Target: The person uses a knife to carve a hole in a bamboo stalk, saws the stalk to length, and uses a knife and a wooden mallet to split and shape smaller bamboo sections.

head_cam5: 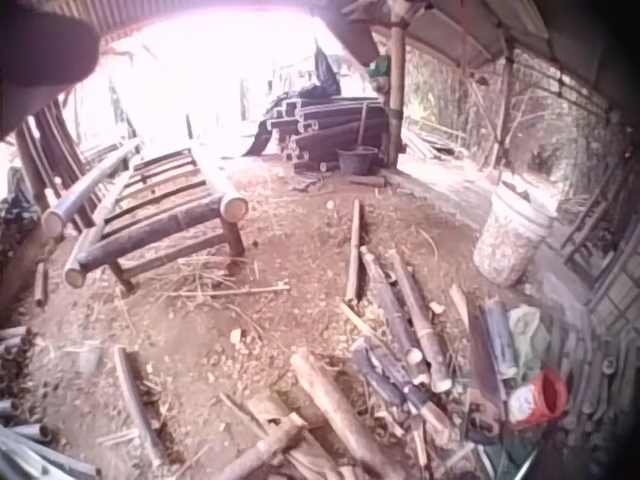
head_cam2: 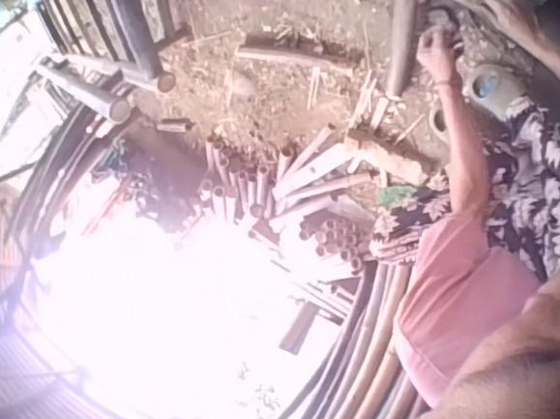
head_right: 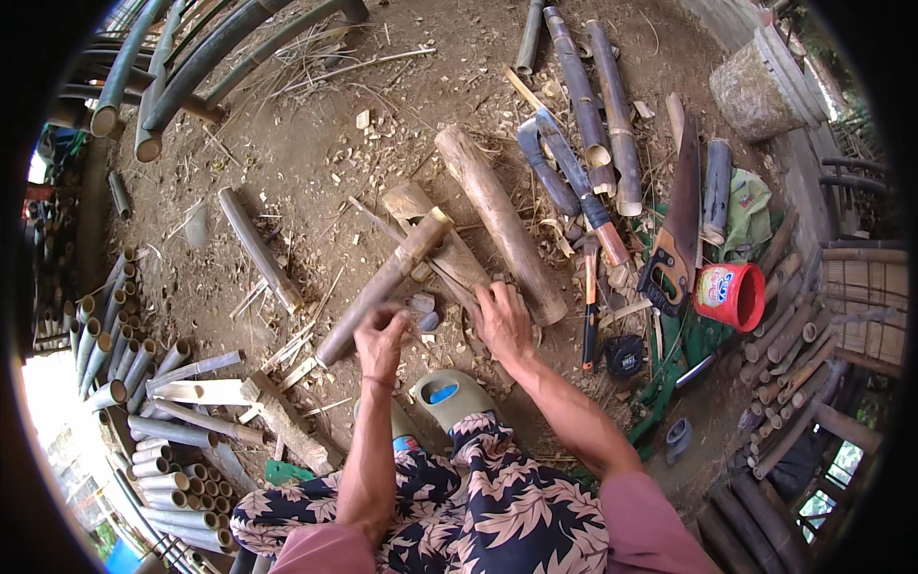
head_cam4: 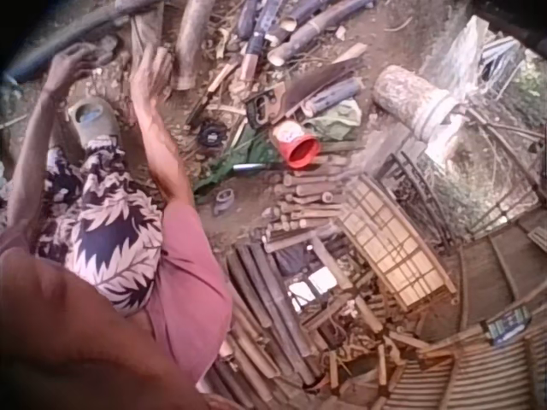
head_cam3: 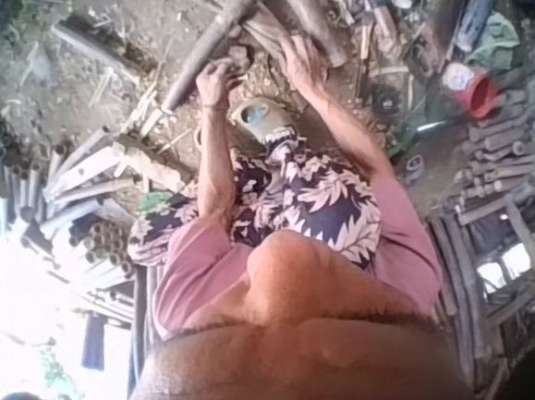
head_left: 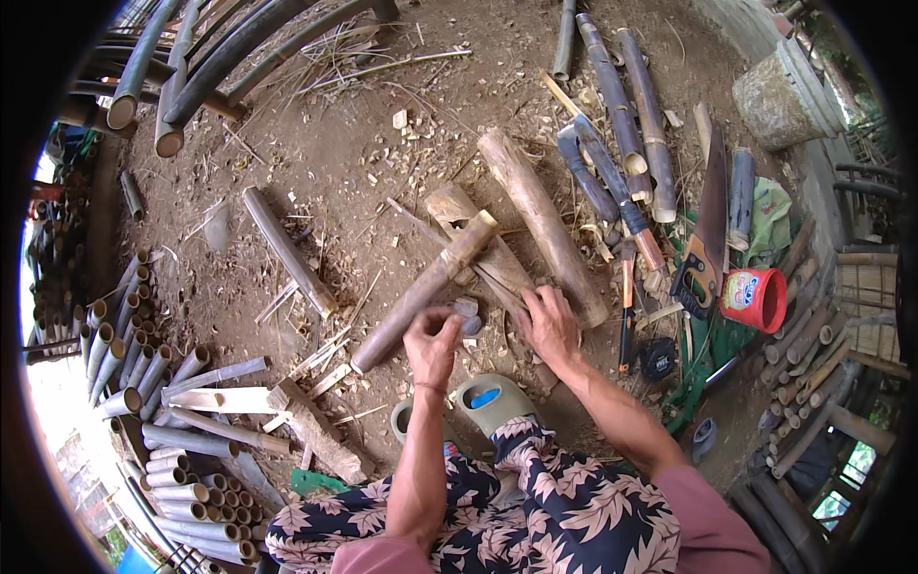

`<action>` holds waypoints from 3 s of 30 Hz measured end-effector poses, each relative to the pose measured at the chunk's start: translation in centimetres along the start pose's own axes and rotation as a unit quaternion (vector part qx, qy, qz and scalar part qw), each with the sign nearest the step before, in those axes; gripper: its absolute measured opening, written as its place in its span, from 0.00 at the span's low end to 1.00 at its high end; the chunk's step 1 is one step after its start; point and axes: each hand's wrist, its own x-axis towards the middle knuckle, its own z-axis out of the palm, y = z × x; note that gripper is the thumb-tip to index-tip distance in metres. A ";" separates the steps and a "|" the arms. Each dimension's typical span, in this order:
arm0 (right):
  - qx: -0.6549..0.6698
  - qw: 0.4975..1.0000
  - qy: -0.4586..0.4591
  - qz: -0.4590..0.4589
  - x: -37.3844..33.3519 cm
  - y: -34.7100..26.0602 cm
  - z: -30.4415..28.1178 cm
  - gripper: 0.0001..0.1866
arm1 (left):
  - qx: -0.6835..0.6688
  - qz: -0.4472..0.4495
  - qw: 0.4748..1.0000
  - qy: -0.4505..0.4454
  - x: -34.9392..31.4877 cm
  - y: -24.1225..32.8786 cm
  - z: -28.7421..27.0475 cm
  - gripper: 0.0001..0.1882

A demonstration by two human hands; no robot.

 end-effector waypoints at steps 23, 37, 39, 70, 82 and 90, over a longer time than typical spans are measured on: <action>-0.160 0.970 0.160 0.094 4.6 8.3 -8.9 0.37 | 0.459 0.138 0.878 0.017 3.1 -5.1 -5.5 0.34; 0.179 0.959 0.084 0.201 0.3 4.6 -13.3 0.19 | 0.511 0.205 0.833 0.047 3.5 -3.2 -2.2 0.32; 0.262 0.944 0.082 0.185 -1.5 1.9 -12.7 0.19 | 0.520 0.216 0.825 0.056 3.4 -3.3 -2.0 0.34; 0.537 0.821 -0.114 0.159 1.2 -3.5 -16.3 0.35 | 0.558 -0.018 0.819 -0.133 -4.3 10.7 -17.7 0.32; 0.514 0.818 -0.161 0.201 -0.3 -5.3 -16.5 0.36 | 0.570 -0.012 0.809 -0.142 -4.0 10.4 -18.1 0.32; 0.513 0.815 -0.168 0.208 -1.5 -4.9 -15.4 0.39 | 0.574 -0.013 0.807 -0.135 -4.4 10.9 -18.1 0.33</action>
